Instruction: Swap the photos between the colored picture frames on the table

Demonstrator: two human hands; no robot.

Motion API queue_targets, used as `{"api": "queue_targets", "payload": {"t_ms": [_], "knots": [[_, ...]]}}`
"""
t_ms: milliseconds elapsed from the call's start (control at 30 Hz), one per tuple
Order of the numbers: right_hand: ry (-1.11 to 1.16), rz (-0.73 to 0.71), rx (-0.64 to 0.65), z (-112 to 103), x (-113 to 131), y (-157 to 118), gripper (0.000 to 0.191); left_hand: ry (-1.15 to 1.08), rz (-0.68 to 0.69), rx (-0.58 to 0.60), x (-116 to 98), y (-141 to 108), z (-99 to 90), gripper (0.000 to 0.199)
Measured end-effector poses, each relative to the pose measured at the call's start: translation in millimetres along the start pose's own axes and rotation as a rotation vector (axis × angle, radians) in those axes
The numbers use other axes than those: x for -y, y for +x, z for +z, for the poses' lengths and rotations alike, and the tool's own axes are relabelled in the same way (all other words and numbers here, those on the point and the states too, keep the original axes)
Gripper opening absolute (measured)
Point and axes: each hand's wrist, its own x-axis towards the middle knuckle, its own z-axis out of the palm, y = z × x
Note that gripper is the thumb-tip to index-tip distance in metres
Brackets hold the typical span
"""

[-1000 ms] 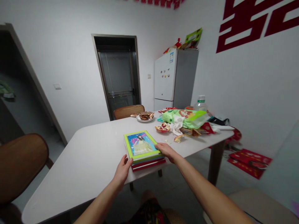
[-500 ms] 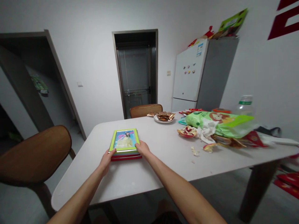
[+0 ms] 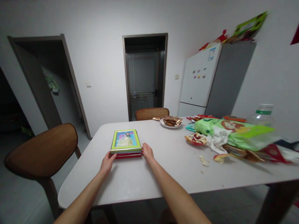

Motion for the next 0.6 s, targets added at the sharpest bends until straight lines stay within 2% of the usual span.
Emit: {"api": "queue_targets", "payload": {"t_ms": [100,167,233,300,367,500,567,600], "knots": [[0.129,0.153,-0.122,-1,-9,-24,0.049,-0.003,-0.033,-0.043,1,-15,-5.5,0.038],[0.190,0.215,-0.154,-1,-10,-41,0.056,-0.011,-0.069,-0.074,-3,-27,-7.5,0.043],[0.224,0.244,-0.162,-1,-2,-55,0.060,-0.034,-0.102,-0.084,-13,-39,-5.8,0.046],[0.265,0.223,-0.139,-3,18,-66,0.061,-0.076,-0.113,-0.063,-31,-48,0.7,0.049],[0.354,0.122,-0.067,-5,50,-72,0.064,-0.134,-0.084,-0.020,-59,-56,10.9,0.053],[0.598,-0.239,0.074,-16,130,-83,0.076,-0.291,0.090,0.094,-136,-75,28.9,0.066],[0.712,-0.350,0.147,-22,160,-90,0.077,-0.506,0.243,0.313,-168,-86,31.3,0.075],[0.756,-0.381,0.178,-25,169,-94,0.078,-0.551,0.272,0.392,-180,-92,30.8,0.078]]}}
